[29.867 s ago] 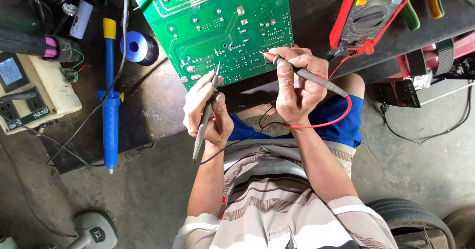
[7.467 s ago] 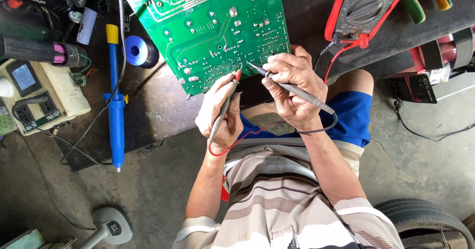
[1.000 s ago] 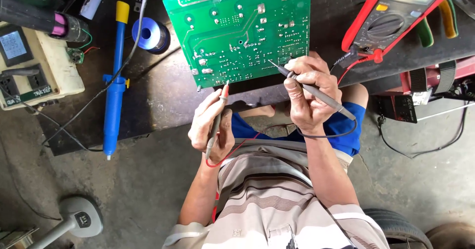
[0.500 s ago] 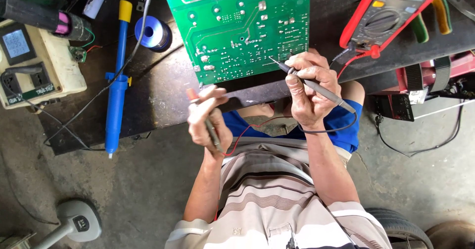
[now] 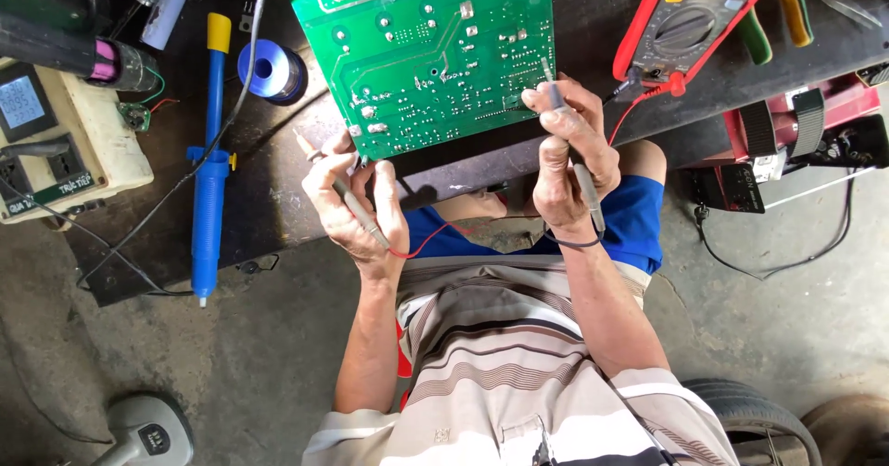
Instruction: Testing and inspecting a circuit board using a multimeter at a repair bench.
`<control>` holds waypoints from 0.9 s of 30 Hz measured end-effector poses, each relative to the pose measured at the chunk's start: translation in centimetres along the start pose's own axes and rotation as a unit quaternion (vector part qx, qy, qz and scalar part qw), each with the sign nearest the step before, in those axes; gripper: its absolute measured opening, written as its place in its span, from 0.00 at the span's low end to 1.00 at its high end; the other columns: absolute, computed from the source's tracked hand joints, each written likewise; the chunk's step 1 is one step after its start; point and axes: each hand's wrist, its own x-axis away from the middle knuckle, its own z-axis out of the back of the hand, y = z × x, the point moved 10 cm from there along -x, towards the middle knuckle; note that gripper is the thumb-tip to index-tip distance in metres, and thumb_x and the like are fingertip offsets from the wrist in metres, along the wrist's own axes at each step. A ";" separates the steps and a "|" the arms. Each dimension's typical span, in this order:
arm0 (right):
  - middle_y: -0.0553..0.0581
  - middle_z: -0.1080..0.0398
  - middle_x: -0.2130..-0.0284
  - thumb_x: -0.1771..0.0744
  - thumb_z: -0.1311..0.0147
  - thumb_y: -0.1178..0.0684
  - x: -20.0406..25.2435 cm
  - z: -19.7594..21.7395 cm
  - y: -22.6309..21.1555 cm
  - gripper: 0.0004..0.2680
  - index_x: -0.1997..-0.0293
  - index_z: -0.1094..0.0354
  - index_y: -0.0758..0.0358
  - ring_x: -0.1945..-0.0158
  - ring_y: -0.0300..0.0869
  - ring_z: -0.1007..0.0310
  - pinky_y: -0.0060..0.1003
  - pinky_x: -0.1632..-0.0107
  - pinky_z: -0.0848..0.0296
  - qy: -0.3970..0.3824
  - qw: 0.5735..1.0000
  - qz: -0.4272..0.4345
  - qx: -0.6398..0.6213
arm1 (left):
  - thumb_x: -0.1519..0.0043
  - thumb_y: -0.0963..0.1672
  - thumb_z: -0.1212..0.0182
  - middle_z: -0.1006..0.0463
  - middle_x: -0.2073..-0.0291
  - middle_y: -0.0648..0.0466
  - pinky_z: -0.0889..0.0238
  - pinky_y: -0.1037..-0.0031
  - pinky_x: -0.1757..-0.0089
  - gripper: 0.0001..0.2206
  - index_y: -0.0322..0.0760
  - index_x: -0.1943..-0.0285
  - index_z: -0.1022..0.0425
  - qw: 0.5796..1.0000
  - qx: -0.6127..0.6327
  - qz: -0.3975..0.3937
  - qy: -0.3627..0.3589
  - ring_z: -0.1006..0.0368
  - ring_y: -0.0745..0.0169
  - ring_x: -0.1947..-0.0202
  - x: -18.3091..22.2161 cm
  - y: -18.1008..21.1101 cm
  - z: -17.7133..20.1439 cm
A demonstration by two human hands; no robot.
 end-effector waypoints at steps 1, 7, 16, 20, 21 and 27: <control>0.73 0.24 0.56 0.27 0.53 0.54 0.0 0.0 0.0 0.08 0.50 0.31 0.70 0.46 0.60 0.28 0.55 0.41 0.29 -0.003 1.000 -0.005 0.007 | 0.31 0.36 0.42 0.32 0.42 0.39 0.30 0.81 0.51 0.10 0.30 0.45 0.38 1.000 0.008 0.019 -0.008 0.30 0.55 0.39 0.0 -0.6 0.0; 0.78 0.38 0.38 0.29 0.48 0.59 0.3 -0.5 1.0 0.09 0.44 0.42 0.64 0.30 0.60 0.38 0.57 0.26 0.35 -0.015 0.992 -0.090 0.086 | 0.31 0.39 0.44 0.36 0.47 0.43 0.26 0.75 0.58 0.09 0.37 0.46 0.39 0.997 0.018 0.057 -0.046 0.37 0.48 0.29 -1.5 -0.5 -0.6; 0.80 0.49 0.29 0.34 0.47 0.72 0.6 -1.1 2.0 0.19 0.42 0.48 0.60 0.22 0.64 0.49 0.51 0.20 0.45 -0.102 0.975 -0.194 0.020 | 0.39 0.36 0.42 0.40 0.56 0.54 0.43 0.76 0.61 0.10 0.41 0.56 0.37 0.974 0.197 0.099 -0.055 0.41 0.64 0.59 -3.4 -1.9 -1.4; 0.76 0.39 0.33 0.32 0.43 0.70 -0.1 -0.9 0.2 0.15 0.45 0.44 0.62 0.25 0.64 0.39 0.33 0.45 0.27 -0.088 0.984 -0.149 0.050 | 0.41 0.38 0.43 0.44 0.63 0.55 0.48 0.74 0.58 0.09 0.41 0.60 0.39 0.977 0.191 0.086 -0.042 0.47 0.64 0.63 -4.3 -0.3 -0.5; 0.77 0.38 0.36 0.33 0.42 0.69 -0.5 -0.9 -0.8 0.14 0.46 0.44 0.64 0.28 0.65 0.38 0.47 0.36 0.28 -0.078 0.988 -0.131 0.032 | 0.42 0.38 0.44 0.42 0.48 0.37 0.50 0.67 0.45 0.08 0.39 0.61 0.40 0.979 0.179 0.089 -0.036 0.46 0.51 0.44 -4.5 0.1 0.0; 0.73 0.32 0.43 0.32 0.38 0.60 -3.2 -0.8 -5.5 0.14 0.47 0.44 0.66 0.35 0.65 0.32 0.59 0.32 0.25 -0.087 0.993 -0.058 0.047 | 0.45 0.37 0.45 0.30 0.58 0.46 0.44 0.80 0.54 0.07 0.40 0.64 0.37 0.978 0.139 0.153 0.003 0.34 0.61 0.42 -5.5 2.9 2.3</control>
